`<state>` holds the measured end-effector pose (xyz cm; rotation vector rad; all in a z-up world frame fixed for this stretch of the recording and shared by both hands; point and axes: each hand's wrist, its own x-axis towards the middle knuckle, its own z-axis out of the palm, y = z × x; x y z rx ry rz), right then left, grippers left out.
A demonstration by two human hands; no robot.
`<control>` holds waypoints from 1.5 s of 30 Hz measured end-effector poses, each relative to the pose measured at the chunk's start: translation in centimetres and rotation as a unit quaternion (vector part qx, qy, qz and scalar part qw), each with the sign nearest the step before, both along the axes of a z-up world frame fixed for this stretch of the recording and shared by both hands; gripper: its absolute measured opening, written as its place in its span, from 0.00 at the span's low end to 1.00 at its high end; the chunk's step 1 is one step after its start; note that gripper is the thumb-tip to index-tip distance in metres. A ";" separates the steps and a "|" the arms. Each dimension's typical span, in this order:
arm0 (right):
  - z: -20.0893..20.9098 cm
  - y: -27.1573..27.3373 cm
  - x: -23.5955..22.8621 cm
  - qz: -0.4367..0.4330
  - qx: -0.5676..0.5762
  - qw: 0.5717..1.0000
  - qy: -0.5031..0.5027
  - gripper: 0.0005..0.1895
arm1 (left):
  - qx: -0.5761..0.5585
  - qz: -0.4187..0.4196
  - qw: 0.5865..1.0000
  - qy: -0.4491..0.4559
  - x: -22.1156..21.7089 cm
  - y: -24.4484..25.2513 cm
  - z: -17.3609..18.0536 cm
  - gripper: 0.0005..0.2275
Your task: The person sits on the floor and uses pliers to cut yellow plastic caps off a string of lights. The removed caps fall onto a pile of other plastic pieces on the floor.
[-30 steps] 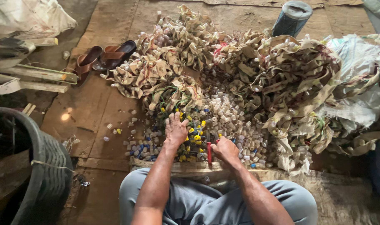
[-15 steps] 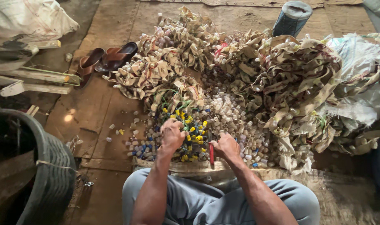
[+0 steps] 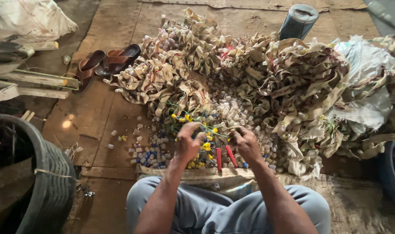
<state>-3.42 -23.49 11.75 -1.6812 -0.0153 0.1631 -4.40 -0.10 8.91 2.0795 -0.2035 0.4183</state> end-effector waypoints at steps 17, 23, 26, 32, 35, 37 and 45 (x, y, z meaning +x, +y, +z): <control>5.5 -10.2 -0.2 -0.200 0.355 0.913 -0.012 0.11 | -0.138 0.044 0.986 -0.084 2.5 -0.5 -2.2 0.05; 5.5 1.3 -4.1 0.143 0.104 0.984 -0.007 0.35 | -0.764 -0.356 0.533 0.075 -1.4 -4.2 3.3 0.09; 4.3 3.6 -5.2 0.242 0.038 0.968 0.048 0.23 | -0.761 -0.422 0.482 0.103 -2.1 -3.8 4.5 0.11; 2.5 -0.3 -3.4 0.165 0.081 0.983 -0.006 0.12 | -0.606 -0.272 0.740 0.102 0.6 0.7 3.9 0.15; 2.0 -1.3 -3.1 0.117 0.161 0.979 0.043 0.12 | -0.417 -0.203 0.872 0.160 -0.2 0.4 2.3 0.18; 1.7 -1.2 -3.1 0.099 0.236 0.963 0.080 0.11 | -0.318 -0.233 0.902 0.173 -0.5 -0.7 1.5 0.20; 2.5 -3.9 -1.9 -0.035 -0.082 0.973 -0.212 0.09 | 0.218 0.022 0.972 -0.080 0.6 -1.7 -1.3 0.33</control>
